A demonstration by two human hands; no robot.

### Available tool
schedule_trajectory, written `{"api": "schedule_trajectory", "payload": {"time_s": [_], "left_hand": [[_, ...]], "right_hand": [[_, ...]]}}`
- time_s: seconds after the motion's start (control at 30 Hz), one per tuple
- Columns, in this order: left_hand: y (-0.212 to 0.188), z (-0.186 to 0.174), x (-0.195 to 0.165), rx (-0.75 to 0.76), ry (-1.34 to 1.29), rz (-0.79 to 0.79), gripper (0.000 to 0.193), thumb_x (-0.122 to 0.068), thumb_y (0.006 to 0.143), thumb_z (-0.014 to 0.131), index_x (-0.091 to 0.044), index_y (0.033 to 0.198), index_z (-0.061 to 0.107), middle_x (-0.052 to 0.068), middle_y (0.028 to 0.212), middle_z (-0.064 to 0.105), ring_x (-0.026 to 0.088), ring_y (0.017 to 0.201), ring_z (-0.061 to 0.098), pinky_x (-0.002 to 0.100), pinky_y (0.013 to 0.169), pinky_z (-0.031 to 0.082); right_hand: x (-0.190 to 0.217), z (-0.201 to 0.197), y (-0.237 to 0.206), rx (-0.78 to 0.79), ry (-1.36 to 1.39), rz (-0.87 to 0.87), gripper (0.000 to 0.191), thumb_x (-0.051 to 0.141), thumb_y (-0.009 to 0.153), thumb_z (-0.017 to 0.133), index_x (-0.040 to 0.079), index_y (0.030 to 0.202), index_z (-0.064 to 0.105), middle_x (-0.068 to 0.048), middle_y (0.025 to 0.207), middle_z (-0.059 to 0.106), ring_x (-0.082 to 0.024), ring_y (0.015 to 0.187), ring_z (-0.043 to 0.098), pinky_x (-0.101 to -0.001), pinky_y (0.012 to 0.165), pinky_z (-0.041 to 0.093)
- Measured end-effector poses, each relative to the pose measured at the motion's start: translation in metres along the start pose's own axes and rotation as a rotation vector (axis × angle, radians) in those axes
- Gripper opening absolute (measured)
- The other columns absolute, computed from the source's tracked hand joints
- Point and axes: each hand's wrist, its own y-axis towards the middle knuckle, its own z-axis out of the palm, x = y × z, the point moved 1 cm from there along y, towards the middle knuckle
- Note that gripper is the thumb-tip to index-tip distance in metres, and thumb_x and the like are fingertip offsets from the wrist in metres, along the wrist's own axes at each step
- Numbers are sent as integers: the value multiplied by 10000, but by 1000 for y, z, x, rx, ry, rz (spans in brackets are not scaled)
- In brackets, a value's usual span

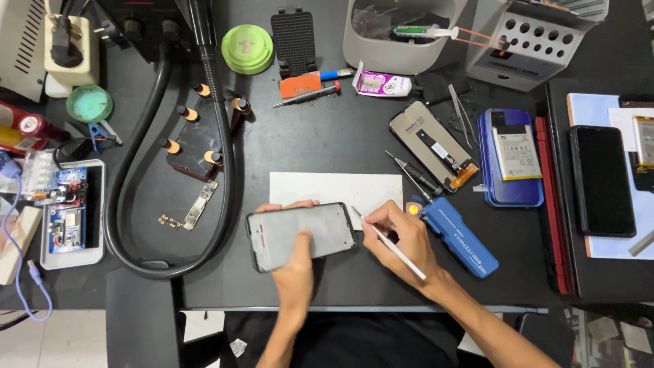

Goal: The person scrapes adhesive residue from a smartphone frame using a metal spudger and a heated tool. They then place the frame into a red vacuum clamp and attach a black smartphone screen to it.

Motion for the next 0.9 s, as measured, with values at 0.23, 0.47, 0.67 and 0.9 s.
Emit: {"api": "schedule_trajectory", "payload": {"time_s": [0.23, 0.47, 0.67, 0.9], "left_hand": [[-18, 15, -7, -41, 109, 68, 484, 128, 889, 463, -21, 1326, 320, 205, 1260, 648, 267, 1238, 615, 381, 1136, 437], [-19, 16, -7, -53, 115, 77, 481, 111, 888, 469, -24, 1323, 316, 203, 1260, 651, 263, 1239, 608, 382, 1135, 435], [-19, 15, -7, -50, 110, 65, 476, 111, 892, 468, -23, 1324, 319, 207, 1256, 647, 264, 1237, 610, 384, 1131, 436], [-4, 6, -1, -42, -52, -13, 502, 115, 866, 457, -21, 1333, 331, 205, 1198, 671, 277, 1158, 659, 394, 1079, 493]], "right_hand": [[-3, 7, -4, 30, -24, -30, 178, 29, 861, 746, 1, 932, 585, -65, 739, 664, -108, 623, 613, -263, 593, 509], [-2, 7, -3, 37, -43, -59, 169, 31, 869, 745, 3, 931, 590, -61, 737, 651, -108, 620, 592, -262, 589, 500], [-2, 7, -2, 36, -44, -65, 164, 27, 873, 736, -1, 932, 586, -60, 715, 633, -101, 597, 577, -262, 561, 485], [-2, 8, 1, 84, -113, -68, 145, 37, 878, 735, 5, 919, 599, -83, 724, 609, -155, 606, 584, -289, 580, 499]]}}
